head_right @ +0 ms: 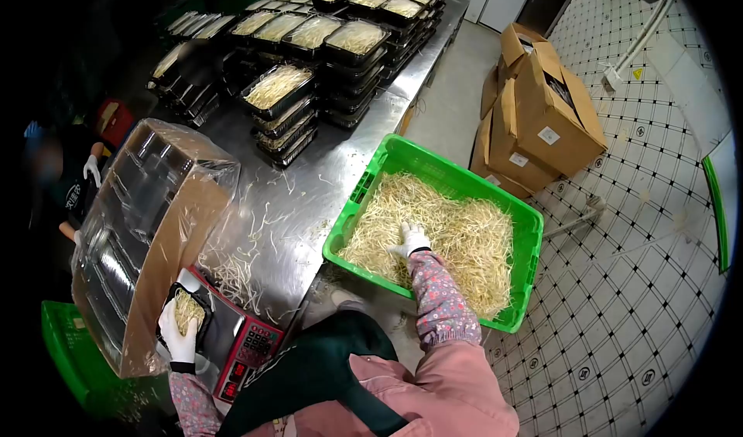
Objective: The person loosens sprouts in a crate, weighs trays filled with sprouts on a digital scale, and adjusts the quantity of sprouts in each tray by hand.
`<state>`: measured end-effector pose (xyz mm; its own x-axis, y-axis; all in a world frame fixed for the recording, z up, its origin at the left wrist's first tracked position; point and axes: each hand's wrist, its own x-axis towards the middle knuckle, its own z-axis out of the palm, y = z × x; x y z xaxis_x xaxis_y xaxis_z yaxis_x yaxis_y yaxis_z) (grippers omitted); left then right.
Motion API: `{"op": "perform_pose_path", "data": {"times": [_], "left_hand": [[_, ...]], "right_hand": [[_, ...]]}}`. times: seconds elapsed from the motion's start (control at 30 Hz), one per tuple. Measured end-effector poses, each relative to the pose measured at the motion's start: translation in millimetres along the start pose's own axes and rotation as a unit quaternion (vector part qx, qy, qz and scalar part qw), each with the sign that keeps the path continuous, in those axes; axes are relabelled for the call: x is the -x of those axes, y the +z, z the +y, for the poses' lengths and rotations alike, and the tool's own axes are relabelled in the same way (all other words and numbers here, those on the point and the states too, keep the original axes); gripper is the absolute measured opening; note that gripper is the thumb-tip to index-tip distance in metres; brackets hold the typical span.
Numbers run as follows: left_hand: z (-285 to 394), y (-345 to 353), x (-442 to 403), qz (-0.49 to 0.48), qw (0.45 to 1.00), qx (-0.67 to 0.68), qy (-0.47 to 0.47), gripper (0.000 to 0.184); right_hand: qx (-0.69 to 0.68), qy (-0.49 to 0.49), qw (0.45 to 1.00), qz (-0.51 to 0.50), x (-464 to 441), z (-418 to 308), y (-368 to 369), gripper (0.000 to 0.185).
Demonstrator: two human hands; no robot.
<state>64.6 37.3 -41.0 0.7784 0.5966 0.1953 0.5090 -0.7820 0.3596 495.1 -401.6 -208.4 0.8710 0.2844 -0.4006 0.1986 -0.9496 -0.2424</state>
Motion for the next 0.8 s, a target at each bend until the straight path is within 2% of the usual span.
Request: {"op": "perform_pose_path", "data": {"times": [0.1,0.23,0.27,0.3,0.37,0.43,0.5,0.57,0.63,0.7,0.77,0.8], "left_hand": [[-2,1,1,0.0,1.0,-0.003,-0.001,0.066],[-4,3,3,-0.004,1.0,-0.011,-0.01,0.066],[-2,2,3,-0.001,1.0,-0.003,-0.01,0.066],[-2,2,3,0.002,1.0,-0.002,-0.009,0.066],[0,2,3,0.008,1.0,0.004,-0.01,0.066],[0,2,3,0.011,1.0,0.007,-0.005,0.068],[-3,4,4,0.019,1.0,0.006,-0.001,0.069],[-9,9,9,0.032,0.999,-0.006,-0.004,0.072],[7,-6,6,0.02,0.999,0.011,-0.036,0.075],[0,-11,14,0.096,0.993,0.016,-0.062,0.072],[-9,-17,24,0.21,0.97,0.076,-0.101,0.056],[-17,-18,31,0.229,0.963,0.055,-0.131,0.051]], "right_hand": [[0.033,0.007,0.998,-0.06,-17,-1,8,0.085],[0.015,0.017,0.997,-0.068,-32,9,9,0.071],[-0.058,0.033,0.998,-0.012,-25,14,7,0.067],[-0.119,0.054,0.991,0.0,-23,18,2,0.067],[-0.228,0.041,0.971,0.062,-16,25,-12,0.068],[-0.247,0.019,0.962,0.117,-6,23,-37,0.069],[-0.327,-0.049,0.931,0.157,-8,17,-52,0.063],[-0.389,-0.15,0.903,0.105,27,-42,-111,0.034],[-0.415,-0.232,0.88,0.026,36,-95,-136,0.03],[-0.442,-0.312,0.84,-0.036,43,-154,-141,0.028],[-0.488,-0.34,0.787,-0.166,53,-218,-134,0.028],[-0.455,-0.375,0.783,-0.199,65,-253,-134,0.029]]}}
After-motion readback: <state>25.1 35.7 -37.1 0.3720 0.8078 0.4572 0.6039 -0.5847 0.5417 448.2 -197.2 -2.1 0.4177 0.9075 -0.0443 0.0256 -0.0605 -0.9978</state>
